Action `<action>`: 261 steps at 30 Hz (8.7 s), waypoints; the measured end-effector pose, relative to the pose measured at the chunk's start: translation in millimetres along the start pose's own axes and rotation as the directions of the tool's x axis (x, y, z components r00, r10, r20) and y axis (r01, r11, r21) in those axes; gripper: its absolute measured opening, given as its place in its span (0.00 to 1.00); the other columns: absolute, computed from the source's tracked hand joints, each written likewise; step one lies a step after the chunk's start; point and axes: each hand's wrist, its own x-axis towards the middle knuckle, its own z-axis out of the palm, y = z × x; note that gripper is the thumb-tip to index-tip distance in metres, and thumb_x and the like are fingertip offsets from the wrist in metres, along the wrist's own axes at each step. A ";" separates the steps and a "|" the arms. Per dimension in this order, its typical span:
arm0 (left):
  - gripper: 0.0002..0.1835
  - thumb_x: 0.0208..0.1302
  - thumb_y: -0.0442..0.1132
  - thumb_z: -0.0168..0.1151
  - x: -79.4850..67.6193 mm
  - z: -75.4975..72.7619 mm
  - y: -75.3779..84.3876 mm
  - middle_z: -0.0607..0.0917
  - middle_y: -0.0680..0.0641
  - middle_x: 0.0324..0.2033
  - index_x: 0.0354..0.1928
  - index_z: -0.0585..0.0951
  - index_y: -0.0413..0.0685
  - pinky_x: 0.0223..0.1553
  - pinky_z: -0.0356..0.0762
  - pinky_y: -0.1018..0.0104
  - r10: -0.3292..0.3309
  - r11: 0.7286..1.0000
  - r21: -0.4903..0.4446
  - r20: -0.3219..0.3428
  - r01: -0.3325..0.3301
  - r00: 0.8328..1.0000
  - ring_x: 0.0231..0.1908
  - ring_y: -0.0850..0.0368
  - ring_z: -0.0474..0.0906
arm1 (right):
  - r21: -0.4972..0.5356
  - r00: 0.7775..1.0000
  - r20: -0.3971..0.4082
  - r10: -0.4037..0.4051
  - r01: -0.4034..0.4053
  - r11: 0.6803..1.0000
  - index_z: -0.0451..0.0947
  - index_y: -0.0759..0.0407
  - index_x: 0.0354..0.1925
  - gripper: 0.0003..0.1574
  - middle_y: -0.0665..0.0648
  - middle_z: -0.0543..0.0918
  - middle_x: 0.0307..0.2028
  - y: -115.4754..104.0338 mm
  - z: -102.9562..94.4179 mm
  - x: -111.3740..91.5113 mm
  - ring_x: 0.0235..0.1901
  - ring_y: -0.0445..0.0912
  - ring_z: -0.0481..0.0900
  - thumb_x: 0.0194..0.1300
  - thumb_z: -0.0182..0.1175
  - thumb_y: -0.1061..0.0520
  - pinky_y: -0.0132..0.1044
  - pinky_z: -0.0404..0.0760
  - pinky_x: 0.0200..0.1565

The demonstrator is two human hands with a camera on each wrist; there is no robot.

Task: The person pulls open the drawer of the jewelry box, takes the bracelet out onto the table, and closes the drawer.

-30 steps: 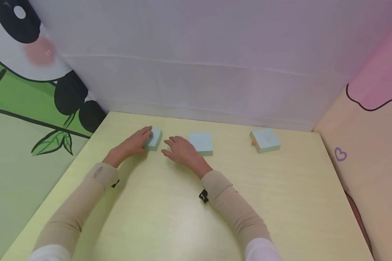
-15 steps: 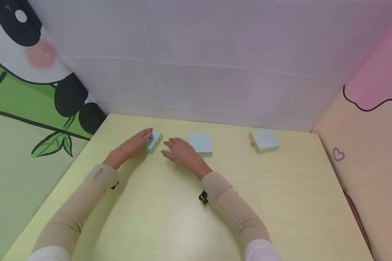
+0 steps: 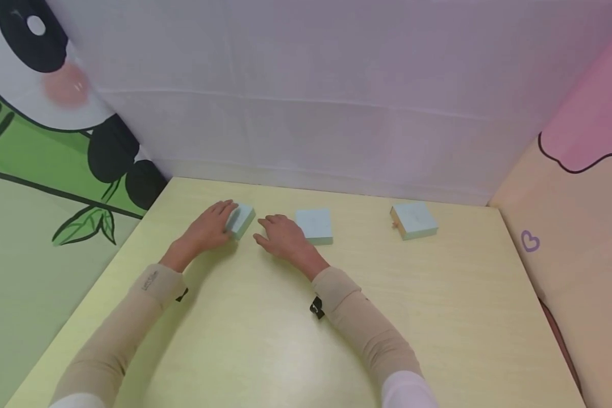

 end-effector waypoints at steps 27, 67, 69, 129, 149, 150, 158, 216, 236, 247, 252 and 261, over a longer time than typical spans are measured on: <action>0.39 0.68 0.60 0.45 -3.7 8.6 25.0 0.55 0.34 0.70 0.71 0.55 0.42 0.65 0.48 0.35 -0.245 0.968 -0.063 -0.043 0.243 0.968 0.69 0.32 0.47 | -0.051 0.999 0.016 0.041 -0.040 0.998 0.64 0.53 0.68 0.34 0.56 0.68 0.66 -5.7 -0.3 4.5 0.65 0.50 0.64 0.72 0.43 0.38 0.43 0.66 0.64; 0.33 0.63 0.52 0.57 4.0 -3.3 -2.5 0.59 0.34 0.67 0.66 0.65 0.42 0.59 0.63 0.38 -0.054 0.998 -0.037 0.076 0.057 0.996 0.65 0.33 0.57 | -0.042 0.998 0.049 0.042 -0.040 0.998 0.65 0.53 0.67 0.34 0.57 0.66 0.67 -6.0 -1.2 2.9 0.66 0.51 0.63 0.71 0.43 0.38 0.44 0.65 0.64; 0.33 0.63 0.51 0.57 4.4 -2.7 -7.2 0.60 0.34 0.67 0.66 0.65 0.41 0.62 0.60 0.39 0.005 1.000 -0.020 0.066 -0.003 0.998 0.65 0.34 0.57 | -0.047 0.998 0.043 0.043 -0.041 0.998 0.66 0.53 0.67 0.34 0.57 0.67 0.66 -5.8 -1.4 2.6 0.66 0.51 0.64 0.71 0.43 0.38 0.44 0.65 0.64; 0.24 0.67 0.53 0.46 1.5 2.0 6.2 0.70 0.43 0.63 0.55 0.73 0.44 0.56 0.65 0.38 -0.068 0.998 -0.010 -0.147 0.068 0.987 0.61 0.39 0.65 | -0.088 0.998 0.053 0.040 -0.035 0.995 0.63 0.54 0.68 0.36 0.57 0.65 0.67 -1.2 -2.4 1.2 0.67 0.52 0.62 0.72 0.42 0.36 0.43 0.63 0.65; 0.32 0.64 0.60 0.51 0.7 2.7 21.2 0.67 0.41 0.63 0.63 0.67 0.47 0.51 0.66 0.36 -0.236 0.972 -0.009 -0.083 0.236 0.968 0.56 0.33 0.64 | -0.159 0.999 0.050 0.012 -0.004 0.987 0.61 0.44 0.70 0.35 0.56 0.63 0.69 -4.8 -2.6 -0.7 0.69 0.53 0.57 0.71 0.40 0.34 0.50 0.55 0.68; 0.32 0.64 0.60 0.52 0.6 2.3 21.7 0.67 0.41 0.63 0.63 0.67 0.47 0.51 0.66 0.36 -0.238 0.971 -0.009 -0.079 0.238 0.968 0.56 0.33 0.65 | -0.157 0.999 0.052 0.012 -0.003 0.988 0.61 0.45 0.70 0.35 0.56 0.63 0.69 -5.0 -2.2 -0.7 0.69 0.53 0.57 0.71 0.40 0.34 0.50 0.55 0.68; 0.30 0.65 0.56 0.53 -1.6 -1.2 21.3 0.68 0.40 0.63 0.63 0.67 0.45 0.52 0.66 0.35 -0.202 0.979 -0.008 -0.065 0.202 0.977 0.57 0.33 0.64 | -0.152 0.998 0.055 0.001 0.008 0.988 0.61 0.45 0.70 0.35 0.56 0.63 0.69 -5.2 1.0 -0.8 0.69 0.53 0.57 0.71 0.41 0.34 0.48 0.55 0.68; 0.39 0.72 0.51 0.44 -5.4 22.7 -22.7 0.42 0.32 0.72 0.72 0.45 0.33 0.68 0.44 0.41 0.096 0.995 0.031 0.060 -0.098 0.994 0.71 0.35 0.36 | 0.078 0.993 -0.012 0.114 -0.112 0.991 0.72 0.58 0.60 0.25 0.56 0.78 0.55 -3.8 20.6 72.9 0.55 0.50 0.75 0.70 0.52 0.50 0.40 0.73 0.56; 0.42 0.70 0.52 0.47 -6.5 25.5 -25.1 0.45 0.32 0.72 0.71 0.45 0.29 0.70 0.44 0.47 0.108 0.993 0.048 0.052 -0.111 0.993 0.72 0.38 0.39 | 0.156 0.946 -0.077 0.316 -0.301 0.941 0.81 0.53 0.43 0.12 0.54 0.85 0.39 -29.2 29.6 90.5 0.34 0.47 0.82 0.69 0.51 0.56 0.40 0.81 0.29; 0.42 0.70 0.53 0.46 -4.0 29.6 -19.2 0.44 0.32 0.72 0.71 0.44 0.28 0.70 0.44 0.48 0.110 0.993 0.048 0.042 -0.112 0.993 0.72 0.38 0.38 | 0.229 0.951 -0.081 0.300 -0.275 0.934 0.75 0.54 0.34 0.09 0.51 0.80 0.31 -10.9 27.3 71.7 0.27 0.44 0.76 0.69 0.50 0.54 0.37 0.76 0.25; 0.42 0.70 0.53 0.45 -4.4 29.8 -17.2 0.45 0.31 0.71 0.71 0.45 0.27 0.70 0.44 0.48 0.114 0.990 0.080 0.040 -0.117 0.993 0.72 0.37 0.39 | 0.254 0.952 -0.059 0.300 -0.277 0.927 0.77 0.54 0.38 0.08 0.50 0.81 0.34 -4.2 26.0 66.8 0.30 0.44 0.77 0.68 0.52 0.54 0.35 0.77 0.27; 0.41 0.69 0.51 0.49 -6.5 31.0 -15.4 0.49 0.29 0.70 0.69 0.49 0.25 0.70 0.47 0.49 0.140 0.984 0.112 -0.005 -0.139 0.990 0.71 0.36 0.44 | 0.247 0.956 -0.042 0.291 -0.272 0.930 0.81 0.54 0.40 0.11 0.51 0.83 0.38 3.1 25.1 62.4 0.35 0.45 0.80 0.67 0.53 0.56 0.36 0.80 0.32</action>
